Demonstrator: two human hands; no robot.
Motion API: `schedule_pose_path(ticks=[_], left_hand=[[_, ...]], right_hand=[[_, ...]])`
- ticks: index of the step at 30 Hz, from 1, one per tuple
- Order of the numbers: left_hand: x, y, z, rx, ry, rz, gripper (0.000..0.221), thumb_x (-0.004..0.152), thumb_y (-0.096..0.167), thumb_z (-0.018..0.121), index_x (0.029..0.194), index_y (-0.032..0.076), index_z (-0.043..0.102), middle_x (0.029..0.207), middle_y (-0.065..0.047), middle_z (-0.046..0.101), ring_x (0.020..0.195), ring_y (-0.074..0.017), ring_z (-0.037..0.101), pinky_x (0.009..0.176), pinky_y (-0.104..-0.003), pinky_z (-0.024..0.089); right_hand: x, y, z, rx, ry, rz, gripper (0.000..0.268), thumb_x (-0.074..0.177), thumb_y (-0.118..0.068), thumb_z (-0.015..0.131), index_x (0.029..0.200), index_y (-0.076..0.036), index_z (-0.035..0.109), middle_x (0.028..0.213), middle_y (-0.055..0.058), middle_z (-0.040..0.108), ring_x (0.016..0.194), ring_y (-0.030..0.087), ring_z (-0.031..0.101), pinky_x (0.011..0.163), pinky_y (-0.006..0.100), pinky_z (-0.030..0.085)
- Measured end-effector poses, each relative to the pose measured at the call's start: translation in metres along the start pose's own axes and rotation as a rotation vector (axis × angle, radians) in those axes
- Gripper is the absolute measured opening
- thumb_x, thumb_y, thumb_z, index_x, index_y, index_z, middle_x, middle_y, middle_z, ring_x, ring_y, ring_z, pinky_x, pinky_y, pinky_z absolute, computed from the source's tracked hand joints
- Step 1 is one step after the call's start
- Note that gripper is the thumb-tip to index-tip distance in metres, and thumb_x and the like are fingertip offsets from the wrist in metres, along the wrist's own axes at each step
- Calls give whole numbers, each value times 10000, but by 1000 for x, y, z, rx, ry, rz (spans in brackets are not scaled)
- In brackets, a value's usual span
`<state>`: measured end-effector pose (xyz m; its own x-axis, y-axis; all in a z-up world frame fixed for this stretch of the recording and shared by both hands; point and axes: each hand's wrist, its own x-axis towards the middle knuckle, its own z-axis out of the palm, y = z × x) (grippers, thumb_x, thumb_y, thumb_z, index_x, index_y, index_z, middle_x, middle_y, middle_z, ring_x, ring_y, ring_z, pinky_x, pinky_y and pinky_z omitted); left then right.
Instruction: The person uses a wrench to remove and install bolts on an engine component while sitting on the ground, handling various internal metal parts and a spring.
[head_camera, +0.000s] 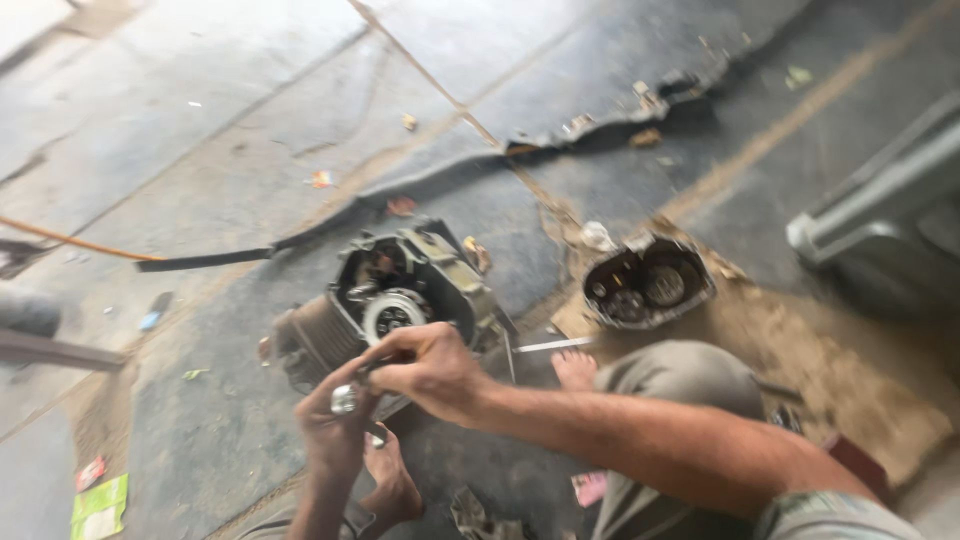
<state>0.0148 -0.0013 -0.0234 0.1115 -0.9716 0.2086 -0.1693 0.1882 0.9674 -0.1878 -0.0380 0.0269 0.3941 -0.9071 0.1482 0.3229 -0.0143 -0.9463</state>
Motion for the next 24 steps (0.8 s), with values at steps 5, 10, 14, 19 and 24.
schedule_pose_path(ticks=[5, 10, 14, 19, 24], left_hand=[[12, 17, 12, -15, 57, 4, 463, 845, 166, 810, 1267, 11, 700, 1139, -81, 767, 1000, -126, 697, 861, -274, 579], [12, 26, 3, 46, 163, 8, 442, 845, 220, 820, 1237, 35, 732, 1111, -65, 786, 983, -120, 704, 847, -262, 567], [11, 28, -5, 45, 203, 37, 438, 843, 281, 818, 1212, 56, 744, 1035, -46, 794, 907, -102, 712, 790, -242, 575], [9, 26, -16, 69, 254, -12, 436, 860, 305, 820, 1222, 67, 770, 931, -65, 750, 799, -108, 634, 704, -249, 514], [5, 33, -25, 91, 262, 27, 398, 872, 313, 793, 1185, 69, 754, 979, -27, 783, 879, -90, 702, 747, -224, 564]], right_hand=[[30, -7, -23, 95, 174, 3, 240, 814, 34, 716, 1046, 28, 775, 918, 141, 794, 767, 160, 743, 684, 258, 619], [82, -8, -85, -34, 331, -114, 255, 797, 28, 734, 1050, 23, 767, 846, 160, 782, 663, 166, 704, 583, 279, 575], [118, 12, -130, -196, 401, -128, 258, 796, 24, 746, 1053, 10, 764, 856, 117, 783, 684, 124, 717, 608, 250, 603], [137, 58, -155, -349, 461, -63, 285, 779, 45, 731, 1059, 13, 775, 832, 103, 776, 649, 111, 681, 564, 238, 560], [148, 92, -154, -540, 535, 25, 317, 765, 30, 720, 1073, -2, 790, 871, 103, 791, 673, 109, 712, 608, 220, 581]])
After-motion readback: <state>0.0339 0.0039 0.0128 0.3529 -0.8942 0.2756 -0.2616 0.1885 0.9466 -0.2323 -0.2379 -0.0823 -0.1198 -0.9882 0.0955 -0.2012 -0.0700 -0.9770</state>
